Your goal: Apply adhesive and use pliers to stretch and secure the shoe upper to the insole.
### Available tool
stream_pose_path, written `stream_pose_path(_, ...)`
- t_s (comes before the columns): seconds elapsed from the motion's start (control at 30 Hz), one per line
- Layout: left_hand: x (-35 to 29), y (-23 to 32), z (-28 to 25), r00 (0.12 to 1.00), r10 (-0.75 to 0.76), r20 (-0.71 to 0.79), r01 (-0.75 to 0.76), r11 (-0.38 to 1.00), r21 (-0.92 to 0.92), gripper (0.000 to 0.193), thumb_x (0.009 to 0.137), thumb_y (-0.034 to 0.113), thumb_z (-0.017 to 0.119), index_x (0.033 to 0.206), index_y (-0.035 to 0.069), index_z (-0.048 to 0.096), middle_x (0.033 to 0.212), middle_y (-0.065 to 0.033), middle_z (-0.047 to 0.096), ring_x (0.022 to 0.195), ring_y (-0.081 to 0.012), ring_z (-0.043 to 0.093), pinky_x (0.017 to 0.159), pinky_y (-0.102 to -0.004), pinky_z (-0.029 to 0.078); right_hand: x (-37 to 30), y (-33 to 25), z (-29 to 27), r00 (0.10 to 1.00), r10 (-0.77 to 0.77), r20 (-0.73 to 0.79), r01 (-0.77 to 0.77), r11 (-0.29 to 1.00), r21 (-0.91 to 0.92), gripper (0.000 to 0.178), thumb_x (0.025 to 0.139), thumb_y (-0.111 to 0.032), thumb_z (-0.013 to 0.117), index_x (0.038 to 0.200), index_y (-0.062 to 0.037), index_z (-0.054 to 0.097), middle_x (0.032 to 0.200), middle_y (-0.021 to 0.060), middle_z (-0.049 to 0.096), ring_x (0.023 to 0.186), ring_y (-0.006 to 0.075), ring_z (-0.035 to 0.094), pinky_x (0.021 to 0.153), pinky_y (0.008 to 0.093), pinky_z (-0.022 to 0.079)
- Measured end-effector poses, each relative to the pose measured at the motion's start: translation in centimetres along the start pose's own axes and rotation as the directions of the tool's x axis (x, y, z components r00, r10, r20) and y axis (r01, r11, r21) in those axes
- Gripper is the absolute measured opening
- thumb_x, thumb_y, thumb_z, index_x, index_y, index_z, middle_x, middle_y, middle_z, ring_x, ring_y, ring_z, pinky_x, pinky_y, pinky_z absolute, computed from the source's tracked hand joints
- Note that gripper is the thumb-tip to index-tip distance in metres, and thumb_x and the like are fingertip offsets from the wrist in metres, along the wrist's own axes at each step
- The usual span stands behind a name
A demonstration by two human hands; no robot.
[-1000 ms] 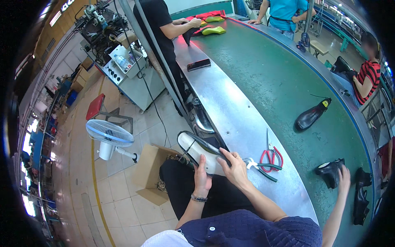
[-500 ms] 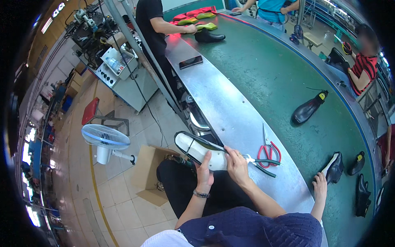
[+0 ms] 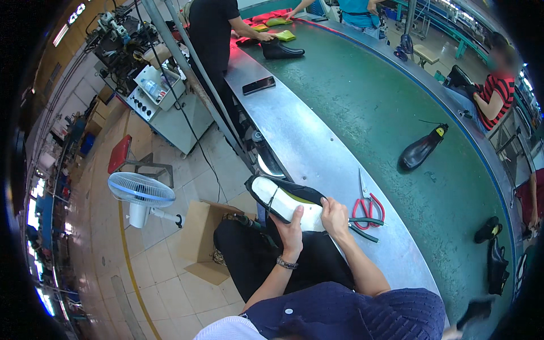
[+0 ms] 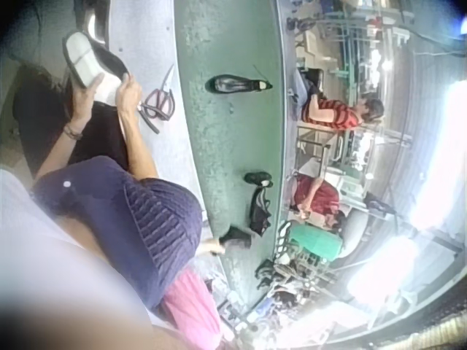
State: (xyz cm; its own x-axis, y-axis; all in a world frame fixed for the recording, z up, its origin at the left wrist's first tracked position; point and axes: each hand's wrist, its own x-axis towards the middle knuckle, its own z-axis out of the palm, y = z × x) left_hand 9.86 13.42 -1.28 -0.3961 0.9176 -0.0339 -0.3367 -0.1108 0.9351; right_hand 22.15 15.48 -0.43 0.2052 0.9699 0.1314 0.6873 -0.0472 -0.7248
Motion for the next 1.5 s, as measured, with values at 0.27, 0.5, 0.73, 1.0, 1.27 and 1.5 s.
stream_pose_path(0.27,0.4,2.7,-3.7,0.981,-0.081,0.176,0.080,0.997,0.013,0.082,0.083,0.014,0.075,0.145,0.001,0.023,0.130,-0.0127,0.045,0.117,-0.0211,0.048,0.101,-0.0344,0.040,1.3,-2.8,-6.2,0.644,-0.152,0.750,-0.281,0.864,0.416,0.053,0.099,-0.036,0.050,0.139,-0.0016,0.048,0.119,0.0104,0.064,0.109,0.0179,0.057,0.096,0.0300,0.043)
stream_pose_path(0.5,-2.6,10.0,-6.8,0.884,0.155,0.440,-0.455,0.500,0.737,0.084,0.078,0.028,0.076,0.148,0.015,0.033,0.131,-0.0314,0.049,0.113,-0.0467,0.055,0.086,-0.0443,0.054,3.7,-9.0,-8.8,0.481,-0.271,0.833,-0.170,0.904,0.392,0.068,0.094,-0.048,0.056,0.138,0.0010,0.044,0.117,0.0124,0.060,0.104,0.0192,0.057,0.093,0.0325,0.046)
stream_pose_path(0.73,-5.4,9.7,-10.8,0.841,-0.142,0.522,-0.441,0.380,0.813,0.092,0.074,0.031,0.080,0.150,0.020,0.031,0.137,-0.0319,0.042,0.123,-0.0434,0.049,0.098,-0.0440,0.046,1.4,-7.1,-6.7,0.301,-0.232,0.925,-0.309,0.894,0.325,0.066,0.091,-0.046,0.063,0.136,-0.0015,0.043,0.114,0.0085,0.060,0.103,0.0151,0.057,0.088,0.0304,0.049)
stream_pose_path(1.0,-1.1,5.2,-10.6,0.888,-0.316,0.333,0.175,0.903,0.392,0.106,0.060,0.050,0.089,0.133,-0.009,0.038,0.126,-0.0248,0.051,0.118,-0.0325,0.052,0.102,-0.0382,0.041,3.0,-6.0,-8.1,0.118,-0.175,0.977,-0.199,0.960,0.196,0.058,0.094,-0.034,0.062,0.136,0.0003,0.043,0.110,0.0079,0.062,0.101,0.0148,0.055,0.091,0.0315,0.044)
stream_pose_path(1.27,-1.0,6.2,-6.9,0.908,-0.179,0.379,0.000,0.904,0.427,0.091,0.061,0.046,0.089,0.124,-0.004,0.047,0.114,-0.0160,0.061,0.106,-0.0255,0.060,0.094,-0.0351,0.047,4.3,-6.2,-9.4,0.083,-0.003,0.997,-0.133,0.991,0.014,0.044,0.095,-0.031,0.062,0.122,0.0006,0.051,0.097,0.0031,0.059,0.095,0.0117,0.052,0.085,0.0298,0.043)
stream_pose_path(1.5,-0.5,3.3,-8.9,0.918,-0.242,0.314,0.090,0.899,0.429,0.101,0.059,0.057,0.087,0.124,-0.007,0.043,0.115,-0.0199,0.061,0.106,-0.0284,0.062,0.091,-0.0347,0.050,4.5,-6.4,-7.3,0.076,0.059,0.995,-0.255,0.966,-0.038,0.043,0.092,-0.022,0.067,0.128,-0.0024,0.054,0.108,0.0031,0.064,0.100,0.0111,0.055,0.088,0.0302,0.044)
